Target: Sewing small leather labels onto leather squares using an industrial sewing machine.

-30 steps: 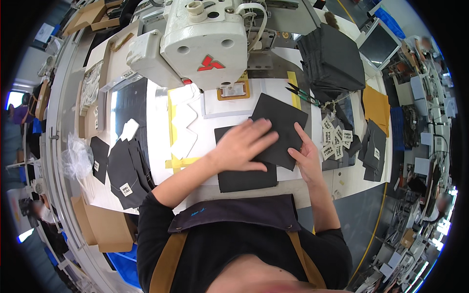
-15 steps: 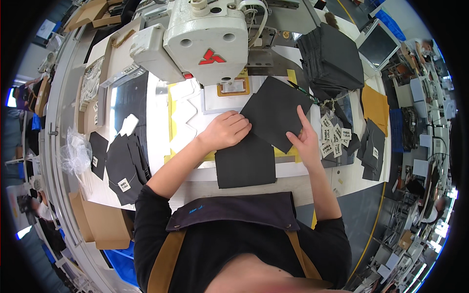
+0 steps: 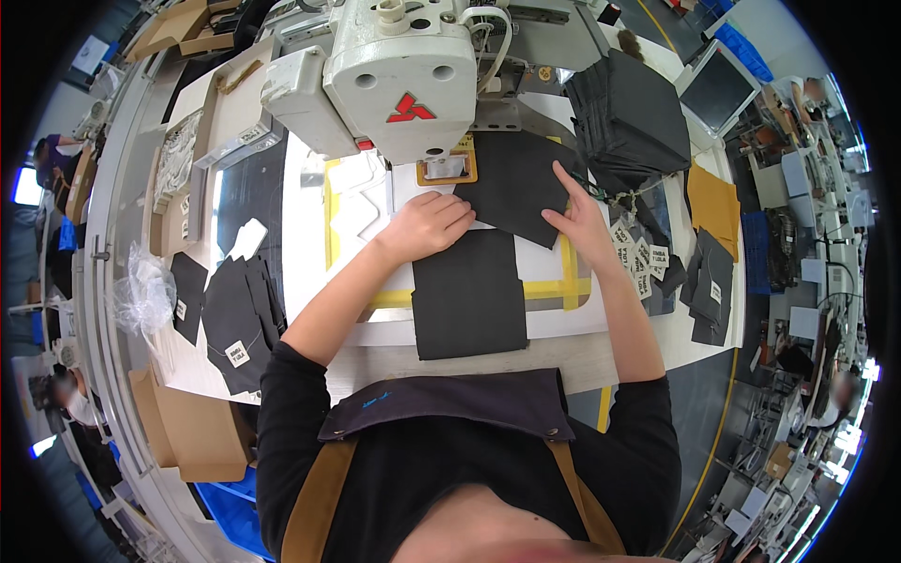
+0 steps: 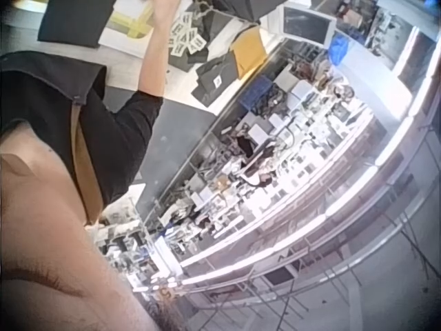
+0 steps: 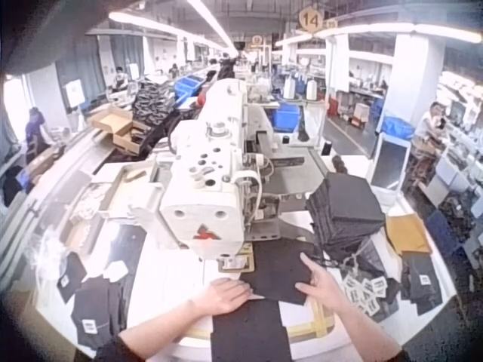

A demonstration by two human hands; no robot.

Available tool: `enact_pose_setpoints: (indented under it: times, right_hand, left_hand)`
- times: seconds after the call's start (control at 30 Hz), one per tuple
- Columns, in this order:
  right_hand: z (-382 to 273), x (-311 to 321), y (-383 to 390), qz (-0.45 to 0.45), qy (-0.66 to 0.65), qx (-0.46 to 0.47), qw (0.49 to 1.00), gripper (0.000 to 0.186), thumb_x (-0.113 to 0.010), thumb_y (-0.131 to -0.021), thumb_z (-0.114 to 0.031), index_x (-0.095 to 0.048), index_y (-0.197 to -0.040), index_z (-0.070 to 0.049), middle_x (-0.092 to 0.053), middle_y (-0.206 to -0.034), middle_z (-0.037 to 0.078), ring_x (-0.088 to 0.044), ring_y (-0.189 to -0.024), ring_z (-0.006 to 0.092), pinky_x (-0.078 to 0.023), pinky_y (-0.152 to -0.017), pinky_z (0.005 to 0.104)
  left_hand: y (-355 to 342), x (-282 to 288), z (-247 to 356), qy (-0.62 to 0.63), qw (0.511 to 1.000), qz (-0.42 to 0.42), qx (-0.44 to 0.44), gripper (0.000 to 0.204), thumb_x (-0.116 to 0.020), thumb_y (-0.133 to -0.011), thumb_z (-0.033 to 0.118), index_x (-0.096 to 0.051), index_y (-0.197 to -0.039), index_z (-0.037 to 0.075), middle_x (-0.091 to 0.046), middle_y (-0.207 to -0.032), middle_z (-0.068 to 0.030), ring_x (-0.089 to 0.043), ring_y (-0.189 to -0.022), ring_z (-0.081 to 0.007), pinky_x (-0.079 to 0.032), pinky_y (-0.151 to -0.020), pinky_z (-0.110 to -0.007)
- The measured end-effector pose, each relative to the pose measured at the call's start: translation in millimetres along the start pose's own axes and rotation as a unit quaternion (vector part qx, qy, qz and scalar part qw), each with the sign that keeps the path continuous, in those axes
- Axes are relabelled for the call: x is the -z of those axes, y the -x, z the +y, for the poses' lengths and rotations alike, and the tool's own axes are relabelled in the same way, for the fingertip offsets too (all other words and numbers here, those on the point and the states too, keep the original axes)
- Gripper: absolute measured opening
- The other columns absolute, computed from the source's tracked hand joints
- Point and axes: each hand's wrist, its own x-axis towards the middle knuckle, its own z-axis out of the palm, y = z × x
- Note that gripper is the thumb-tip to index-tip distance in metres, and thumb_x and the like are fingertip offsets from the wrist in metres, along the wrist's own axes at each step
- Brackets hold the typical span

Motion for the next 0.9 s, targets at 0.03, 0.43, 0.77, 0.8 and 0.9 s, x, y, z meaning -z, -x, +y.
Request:
enact_pose_setpoints:
  times: [0.03, 0.43, 0.77, 0.8, 0.9]
  right_hand:
    - [-3, -2, -5, 0.0, 0.001, 0.0, 1.0, 0.075, -0.061, -0.084, 0.011, -0.031, -0.15, -0.008, -0.049, -0.139, 0.009, -0.05, -0.073, 0.0023, -0.045, -0.067, 0.0182]
    - [-11, -53, -29, -0.025, 0.182, 0.168, 0.969, 0.033, -0.065, -0.086, -0.004, -0.065, -0.119, -0.008, -0.057, -0.135, 0.01, -0.059, -0.111, 0.0199, -0.04, -0.105, 0.0341]
    - [-1, -57, -31, -0.044, 0.361, 0.239, 0.9, 0.024, -0.064, -0.089, -0.015, -0.068, -0.111, -0.007, -0.058, -0.132, 0.012, -0.055, -0.119, 0.0266, -0.024, -0.117, 0.0463]
    - [-2, -57, -32, -0.046, 0.36, 0.24, 0.9, 0.024, -0.064, -0.089, -0.015, -0.068, -0.111, -0.007, -0.058, -0.132, 0.012, -0.055, -0.119, 0.0266, -0.024, -0.117, 0.0463]
    - [-3, -56, -32, -0.039, 0.371, 0.245, 0.895, 0.024, -0.064, -0.089, -0.015, -0.068, -0.11, -0.007, -0.058, -0.132, 0.012, -0.055, -0.119, 0.0266, -0.023, -0.117, 0.0461]
  left_hand:
    - [1, 1, -2, -0.013, 1.0, 0.011, -0.006, 0.021, -0.065, -0.069, 0.007, -0.067, -0.09, 0.003, -0.063, -0.092, -0.0038, -0.062, -0.084, -0.0171, -0.051, -0.067, -0.028]
    - [44, 29, -8, -0.059, 0.987, -0.057, 0.137, 0.024, -0.065, -0.069, 0.005, -0.066, -0.092, 0.001, -0.063, -0.094, -0.0045, -0.061, -0.081, -0.017, -0.052, -0.064, -0.03]
    - [45, 35, 8, -0.056, 0.964, -0.074, 0.25, 0.032, -0.069, -0.079, 0.017, -0.066, -0.108, 0.003, -0.064, -0.114, -0.0096, -0.062, -0.105, -0.0248, -0.048, -0.091, -0.036]
    - [44, 37, 9, -0.046, 0.957, -0.078, 0.275, 0.034, -0.071, -0.08, 0.023, -0.066, -0.109, 0.005, -0.063, -0.117, -0.0091, -0.059, -0.11, -0.0246, -0.044, -0.095, -0.038]
    - [43, 45, 10, -0.048, 0.94, -0.099, 0.322, 0.039, -0.072, -0.081, 0.033, -0.066, -0.11, 0.008, -0.06, -0.121, -0.0082, -0.053, -0.118, -0.0237, -0.036, -0.099, -0.042]
